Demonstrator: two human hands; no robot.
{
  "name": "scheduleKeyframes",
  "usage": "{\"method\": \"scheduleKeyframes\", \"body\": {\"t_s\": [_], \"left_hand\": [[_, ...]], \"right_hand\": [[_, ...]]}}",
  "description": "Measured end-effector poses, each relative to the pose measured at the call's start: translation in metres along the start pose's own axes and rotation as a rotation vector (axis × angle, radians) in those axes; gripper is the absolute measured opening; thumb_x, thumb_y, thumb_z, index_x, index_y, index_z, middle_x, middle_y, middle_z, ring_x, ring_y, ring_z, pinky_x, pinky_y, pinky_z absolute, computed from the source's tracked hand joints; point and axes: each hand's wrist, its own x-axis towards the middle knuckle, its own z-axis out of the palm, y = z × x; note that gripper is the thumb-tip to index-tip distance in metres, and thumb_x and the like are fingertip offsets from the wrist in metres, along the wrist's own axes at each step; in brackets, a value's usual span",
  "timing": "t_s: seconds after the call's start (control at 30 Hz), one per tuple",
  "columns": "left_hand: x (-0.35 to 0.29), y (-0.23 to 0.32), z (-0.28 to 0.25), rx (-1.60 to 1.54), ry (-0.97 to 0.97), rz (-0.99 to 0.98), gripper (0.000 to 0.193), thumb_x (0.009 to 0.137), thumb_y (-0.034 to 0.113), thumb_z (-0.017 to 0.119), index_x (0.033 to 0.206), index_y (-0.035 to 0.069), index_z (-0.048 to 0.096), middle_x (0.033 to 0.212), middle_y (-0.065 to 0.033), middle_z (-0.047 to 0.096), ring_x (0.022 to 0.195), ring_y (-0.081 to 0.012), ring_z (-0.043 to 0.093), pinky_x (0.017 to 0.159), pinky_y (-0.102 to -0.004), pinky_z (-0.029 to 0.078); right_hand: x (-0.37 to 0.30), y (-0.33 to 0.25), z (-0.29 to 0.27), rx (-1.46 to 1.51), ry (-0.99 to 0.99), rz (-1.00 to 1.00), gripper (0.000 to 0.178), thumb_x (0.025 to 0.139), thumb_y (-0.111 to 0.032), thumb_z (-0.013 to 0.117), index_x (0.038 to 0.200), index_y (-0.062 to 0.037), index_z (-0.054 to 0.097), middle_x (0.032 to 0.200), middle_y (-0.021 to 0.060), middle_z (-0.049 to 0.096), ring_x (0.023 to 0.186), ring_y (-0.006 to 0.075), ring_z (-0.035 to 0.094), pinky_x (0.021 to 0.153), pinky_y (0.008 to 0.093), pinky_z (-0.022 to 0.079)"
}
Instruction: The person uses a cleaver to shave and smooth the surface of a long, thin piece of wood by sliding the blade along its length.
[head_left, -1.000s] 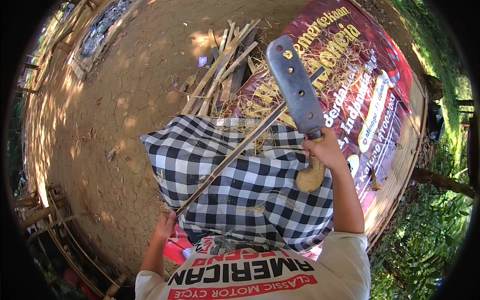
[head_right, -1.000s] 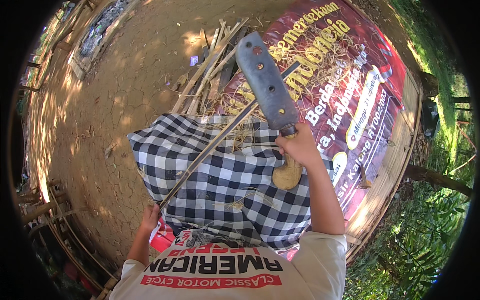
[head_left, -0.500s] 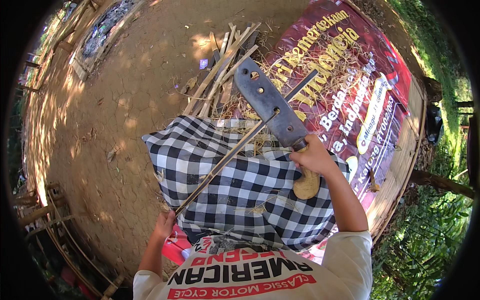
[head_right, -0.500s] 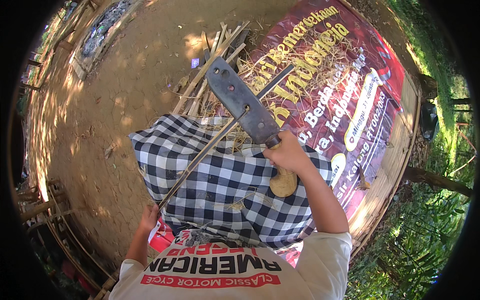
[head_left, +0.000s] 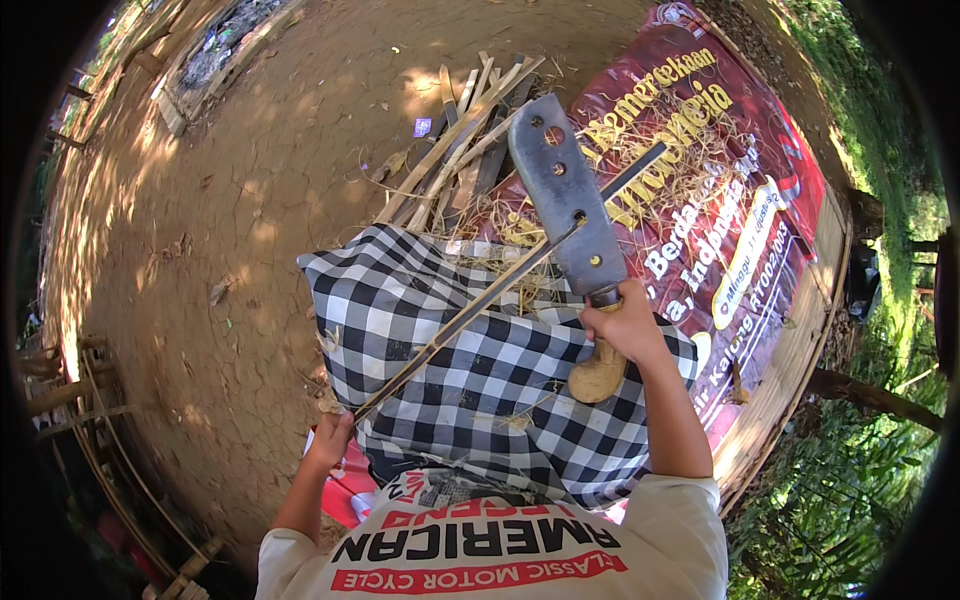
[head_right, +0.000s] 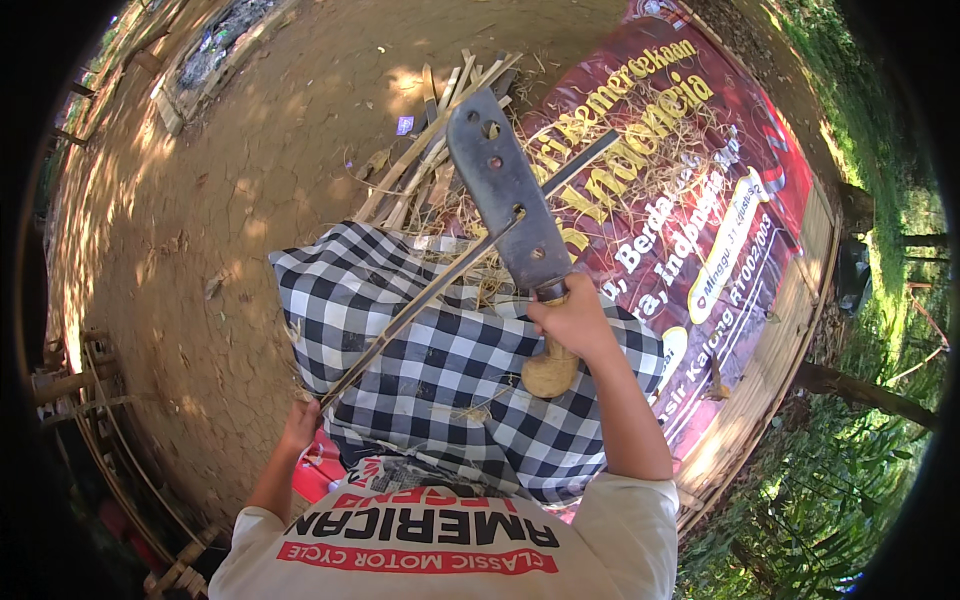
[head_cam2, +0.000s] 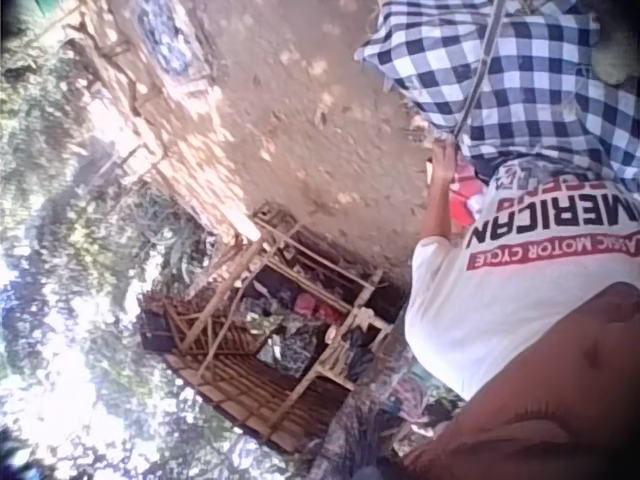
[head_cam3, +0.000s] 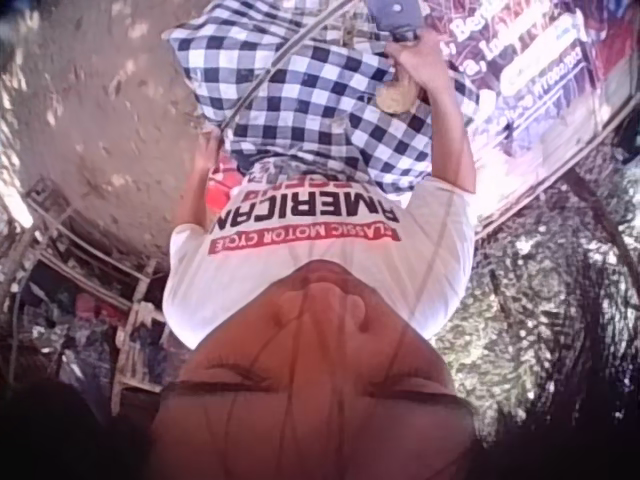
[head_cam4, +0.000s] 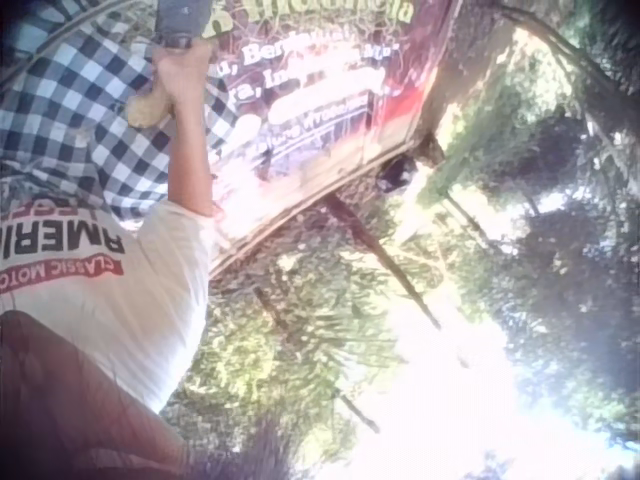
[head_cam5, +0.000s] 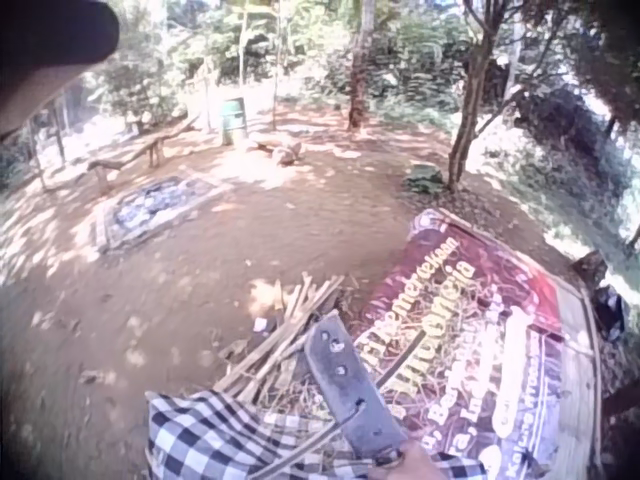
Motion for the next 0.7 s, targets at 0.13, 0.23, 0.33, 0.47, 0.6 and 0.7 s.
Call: {"method": "scheduleKeyframes", "body": {"t_s": [0.13,0.23,0.33,0.47,0.6,0.7], "left_hand": [[0.000,-0.001,-0.001,-0.002,-0.003,0.008,0.056,0.101,0.035,0.042,0.053,0.007,0.041,0.048,0.0041,0.036,0.047,-0.0076,0.030,0.044,-0.0291,0.025],[-0.002,0.005,0.001,-0.035,-0.010,0.011,0.057,0.101,0.036,0.042,0.052,0.007,0.041,0.048,0.0036,0.037,0.047,-0.0075,0.032,0.044,-0.0288,0.026],[0.000,0.005,0.003,-0.053,-0.016,0.031,0.057,0.101,0.036,0.042,0.052,0.007,0.041,0.048,0.0034,0.038,0.047,-0.0074,0.032,0.044,-0.0290,0.027],[-0.002,0.017,0.001,0.005,-0.004,-0.004,0.057,0.101,0.035,0.043,0.052,0.006,0.041,0.048,0.0033,0.037,0.047,-0.0076,0.031,0.044,-0.0295,0.026],[-0.004,0.010,0.002,0.028,0.007,0.050,0.055,0.100,0.033,0.044,0.053,0.005,0.042,0.048,0.0036,0.037,0.048,-0.0077,0.031,0.044,-0.0297,0.027],[-0.002,0.012,0.005,-0.006,0.012,0.056,0.055,0.100,0.033,0.045,0.053,0.005,0.042,0.048,0.0038,0.036,0.048,-0.0077,0.031,0.044,-0.0300,0.026]], "right_hand": [[-0.014,0.019,0.028,-0.250,-0.211,-0.131,0.024,0.067,-0.010,0.072,0.081,0.0076,0.062,0.066,0.0161,0.063,0.054,0.0202,0.063,0.054,0.0338,0.049],[-0.011,0.005,0.033,-0.273,-0.186,-0.144,0.018,0.070,-0.004,0.069,0.082,0.0074,0.061,0.068,0.0092,0.061,0.056,0.0155,0.062,0.053,0.0299,0.050],[-0.010,0.013,0.041,-0.166,-0.081,-0.053,0.017,0.070,-0.004,0.069,0.080,0.0070,0.062,0.068,0.0096,0.062,0.056,0.0160,0.062,0.053,0.0297,0.049],[-0.025,0.021,0.056,-0.401,-0.119,-0.257,0.023,0.067,-0.010,0.072,0.081,0.0057,0.063,0.070,0.0142,0.064,0.062,0.0199,0.064,0.061,0.0336,0.050],[-0.023,-0.010,0.039,-0.351,-0.019,-0.255,0.026,0.065,-0.012,0.072,0.081,0.0062,0.062,0.066,0.0149,0.062,0.064,0.0210,0.064,0.061,0.0348,0.050],[-0.017,0.004,0.039,-0.201,0.011,-0.022,0.023,0.066,-0.010,0.071,0.078,0.0069,0.062,0.066,0.0165,0.064,0.065,0.0265,0.065,0.063,0.0357,0.050]]}}
